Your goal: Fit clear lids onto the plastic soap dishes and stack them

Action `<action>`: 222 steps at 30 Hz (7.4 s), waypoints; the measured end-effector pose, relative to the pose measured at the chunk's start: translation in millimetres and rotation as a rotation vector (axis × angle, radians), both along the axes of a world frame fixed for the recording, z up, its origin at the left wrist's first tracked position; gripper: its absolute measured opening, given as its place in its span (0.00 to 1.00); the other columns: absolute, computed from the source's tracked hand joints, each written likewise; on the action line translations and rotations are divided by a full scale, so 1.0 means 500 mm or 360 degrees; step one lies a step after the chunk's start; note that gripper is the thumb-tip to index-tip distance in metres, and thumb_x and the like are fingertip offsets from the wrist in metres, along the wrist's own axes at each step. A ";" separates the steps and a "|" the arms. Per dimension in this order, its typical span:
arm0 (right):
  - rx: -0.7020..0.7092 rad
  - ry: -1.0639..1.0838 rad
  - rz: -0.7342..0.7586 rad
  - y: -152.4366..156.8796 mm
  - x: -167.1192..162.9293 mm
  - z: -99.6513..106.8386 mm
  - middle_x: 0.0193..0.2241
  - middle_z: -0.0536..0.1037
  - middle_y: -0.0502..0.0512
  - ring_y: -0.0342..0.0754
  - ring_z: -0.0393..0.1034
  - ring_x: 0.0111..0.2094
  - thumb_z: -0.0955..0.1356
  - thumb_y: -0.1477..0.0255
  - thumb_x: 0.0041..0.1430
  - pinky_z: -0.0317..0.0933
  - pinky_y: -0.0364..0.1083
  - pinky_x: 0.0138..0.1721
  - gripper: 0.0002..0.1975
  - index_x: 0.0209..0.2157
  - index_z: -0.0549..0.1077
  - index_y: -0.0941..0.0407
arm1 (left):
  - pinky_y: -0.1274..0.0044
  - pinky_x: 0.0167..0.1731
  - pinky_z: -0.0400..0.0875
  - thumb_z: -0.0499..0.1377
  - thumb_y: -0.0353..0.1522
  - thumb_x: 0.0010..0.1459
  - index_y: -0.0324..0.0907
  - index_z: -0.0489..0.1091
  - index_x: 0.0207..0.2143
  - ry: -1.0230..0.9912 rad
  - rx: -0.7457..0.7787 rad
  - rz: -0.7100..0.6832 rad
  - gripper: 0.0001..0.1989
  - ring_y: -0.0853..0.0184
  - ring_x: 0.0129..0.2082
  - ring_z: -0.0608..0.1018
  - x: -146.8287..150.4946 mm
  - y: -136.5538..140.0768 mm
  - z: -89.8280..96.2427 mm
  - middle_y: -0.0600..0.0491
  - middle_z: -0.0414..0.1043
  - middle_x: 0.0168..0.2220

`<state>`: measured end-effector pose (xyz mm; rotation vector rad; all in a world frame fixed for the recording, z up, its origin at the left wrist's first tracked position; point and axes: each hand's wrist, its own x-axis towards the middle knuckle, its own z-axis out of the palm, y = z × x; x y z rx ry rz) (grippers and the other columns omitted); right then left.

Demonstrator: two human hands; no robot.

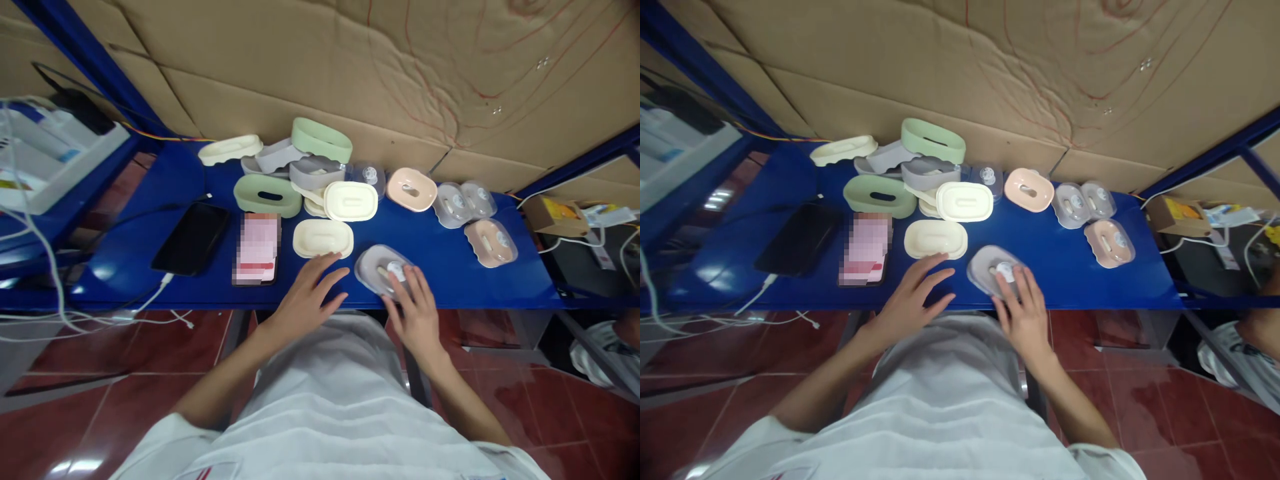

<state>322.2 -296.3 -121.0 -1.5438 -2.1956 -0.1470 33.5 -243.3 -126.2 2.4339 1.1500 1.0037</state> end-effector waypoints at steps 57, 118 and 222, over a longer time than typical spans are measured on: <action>0.0411 0.0036 -0.0141 0.356 0.103 0.074 0.51 0.85 0.67 0.60 0.79 0.54 0.62 0.66 0.79 0.65 0.61 0.60 0.16 0.52 0.78 0.58 | 0.67 0.45 0.74 0.58 0.26 0.74 0.42 0.76 0.54 0.0356 0.0293 0.0003 0.11 0.58 0.47 0.83 -0.030 0.009 -0.014 0.46 0.81 0.50; -0.0096 0.0395 0.0099 0.478 -0.021 0.063 0.61 0.79 0.68 0.60 0.76 0.60 0.57 0.46 0.76 0.73 0.60 0.60 0.33 0.60 0.78 0.56 | 0.56 0.68 0.75 0.64 0.36 0.72 0.46 0.70 0.63 0.0094 0.0083 0.0259 0.19 0.48 0.75 0.66 -0.018 0.009 -0.020 0.39 0.58 0.76; -0.0141 -0.0164 0.0294 0.447 0.106 0.065 0.68 0.74 0.65 0.62 0.67 0.69 0.59 0.54 0.78 0.60 0.64 0.69 0.30 0.71 0.68 0.54 | 0.62 0.65 0.79 0.56 0.37 0.77 0.48 0.70 0.65 0.0123 -0.0289 0.0152 0.18 0.56 0.66 0.77 -0.033 0.007 -0.016 0.46 0.69 0.69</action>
